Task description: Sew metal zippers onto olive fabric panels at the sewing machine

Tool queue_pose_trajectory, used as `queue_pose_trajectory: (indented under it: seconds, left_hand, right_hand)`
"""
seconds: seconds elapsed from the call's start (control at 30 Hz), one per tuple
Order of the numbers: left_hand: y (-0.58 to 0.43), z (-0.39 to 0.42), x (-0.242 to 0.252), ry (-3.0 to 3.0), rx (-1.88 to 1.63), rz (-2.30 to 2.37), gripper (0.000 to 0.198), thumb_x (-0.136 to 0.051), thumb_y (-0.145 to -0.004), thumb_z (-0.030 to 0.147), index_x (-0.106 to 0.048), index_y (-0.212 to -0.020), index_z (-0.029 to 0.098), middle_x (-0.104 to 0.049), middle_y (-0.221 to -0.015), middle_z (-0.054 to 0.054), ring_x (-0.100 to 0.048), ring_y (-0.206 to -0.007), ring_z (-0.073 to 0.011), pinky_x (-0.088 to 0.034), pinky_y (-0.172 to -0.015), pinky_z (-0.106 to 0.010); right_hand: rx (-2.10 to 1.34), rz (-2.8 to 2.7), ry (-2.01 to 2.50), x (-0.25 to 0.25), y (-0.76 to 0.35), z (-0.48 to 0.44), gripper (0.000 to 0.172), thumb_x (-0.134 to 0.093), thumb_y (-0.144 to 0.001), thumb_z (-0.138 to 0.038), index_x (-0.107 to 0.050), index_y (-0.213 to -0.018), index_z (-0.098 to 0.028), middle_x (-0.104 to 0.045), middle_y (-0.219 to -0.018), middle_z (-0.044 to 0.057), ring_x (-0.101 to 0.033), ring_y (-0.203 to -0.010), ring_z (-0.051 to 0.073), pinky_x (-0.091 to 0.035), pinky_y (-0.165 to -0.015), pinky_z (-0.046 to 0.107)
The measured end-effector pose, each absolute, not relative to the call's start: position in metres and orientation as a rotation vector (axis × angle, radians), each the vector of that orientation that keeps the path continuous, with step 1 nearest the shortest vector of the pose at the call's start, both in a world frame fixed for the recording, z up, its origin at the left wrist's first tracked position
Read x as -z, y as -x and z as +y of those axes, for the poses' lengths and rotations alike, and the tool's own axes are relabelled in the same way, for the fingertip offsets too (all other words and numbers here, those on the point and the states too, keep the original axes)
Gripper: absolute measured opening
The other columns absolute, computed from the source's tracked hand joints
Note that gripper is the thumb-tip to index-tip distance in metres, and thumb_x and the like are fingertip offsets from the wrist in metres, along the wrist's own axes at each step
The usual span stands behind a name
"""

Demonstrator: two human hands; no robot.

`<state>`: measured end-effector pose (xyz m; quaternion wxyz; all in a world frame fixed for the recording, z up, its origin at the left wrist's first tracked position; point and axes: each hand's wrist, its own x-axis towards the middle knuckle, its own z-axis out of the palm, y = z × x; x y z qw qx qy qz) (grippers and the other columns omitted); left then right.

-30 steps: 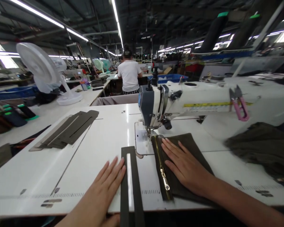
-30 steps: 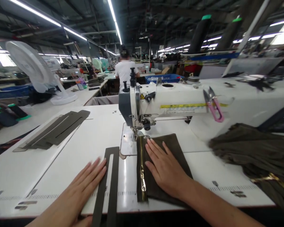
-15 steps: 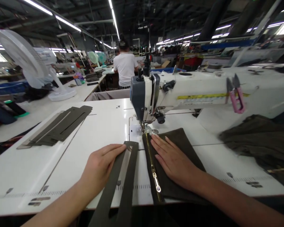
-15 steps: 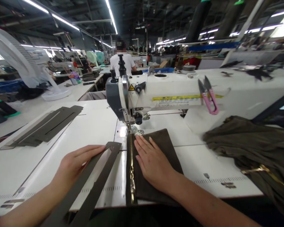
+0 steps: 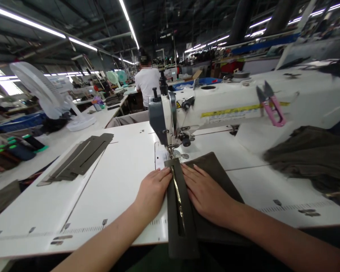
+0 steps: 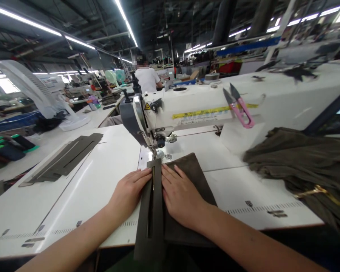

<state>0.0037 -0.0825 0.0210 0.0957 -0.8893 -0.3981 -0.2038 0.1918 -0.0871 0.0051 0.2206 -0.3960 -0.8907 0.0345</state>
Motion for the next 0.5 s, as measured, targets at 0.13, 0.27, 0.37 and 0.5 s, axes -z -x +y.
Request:
queue_pose_trajectory:
  seconds: [0.13, 0.27, 0.37, 0.5]
  left_hand:
    - [-0.007, -0.083, -0.025, 2.65, 0.555, -1.171, 0.023, -0.044, -0.083, 0.005, -0.06, -0.099, 0.008, -0.062, -0.109, -0.015, -0.061, -0.095, -0.023, -0.053, -0.079, -0.037]
    - [-0.007, -0.08, -0.026, 2.67, 0.6, -1.173, 0.023, -0.039, -0.086, 0.01, -0.059, -0.095, 0.007, -0.064, -0.101, -0.016, -0.061, -0.091, -0.0234, -0.051, -0.08, -0.04]
    - [-0.004, -0.079, -0.024, 2.679, 0.622, -1.174, 0.026, -0.037, -0.087, 0.012, -0.056, -0.103, 0.01, -0.063, -0.102, -0.015, -0.059, -0.095, -0.0231, -0.049, -0.083, -0.041]
    - [0.003, -0.078, -0.022, 2.665, 0.572, -1.147, 0.03, -0.037, -0.086, 0.013, -0.052, -0.113, 0.011, -0.061, -0.108, -0.016, -0.056, -0.1, -0.0237, -0.05, -0.083, -0.041]
  right_hand:
    - [-0.136, -2.44, 1.154, -0.012, -0.187, -0.084, 0.045, -0.033, -0.089, -0.018, -0.036, -0.133, -0.012, -0.044, -0.133, 0.011, -0.039, -0.121, 0.021, -0.03, -0.101, 0.044]
    - [-0.129, -2.424, 1.208, -0.012, -0.178, -0.082, 0.046, -0.036, -0.09, -0.024, -0.034, -0.135, -0.019, -0.047, -0.128, 0.013, -0.043, -0.114, 0.026, -0.03, -0.095, 0.048]
    - [-0.132, -2.401, 1.236, -0.01, -0.173, -0.082, 0.045, -0.037, -0.09, -0.028, -0.033, -0.135, -0.022, -0.047, -0.127, 0.014, -0.041, -0.116, 0.027, -0.026, -0.096, 0.05]
    - [-0.201, -2.336, 1.252, -0.008, -0.172, -0.082, 0.044, -0.035, -0.091, -0.03, -0.033, -0.135, -0.023, -0.045, -0.129, 0.013, -0.039, -0.117, 0.027, -0.025, -0.098, 0.05]
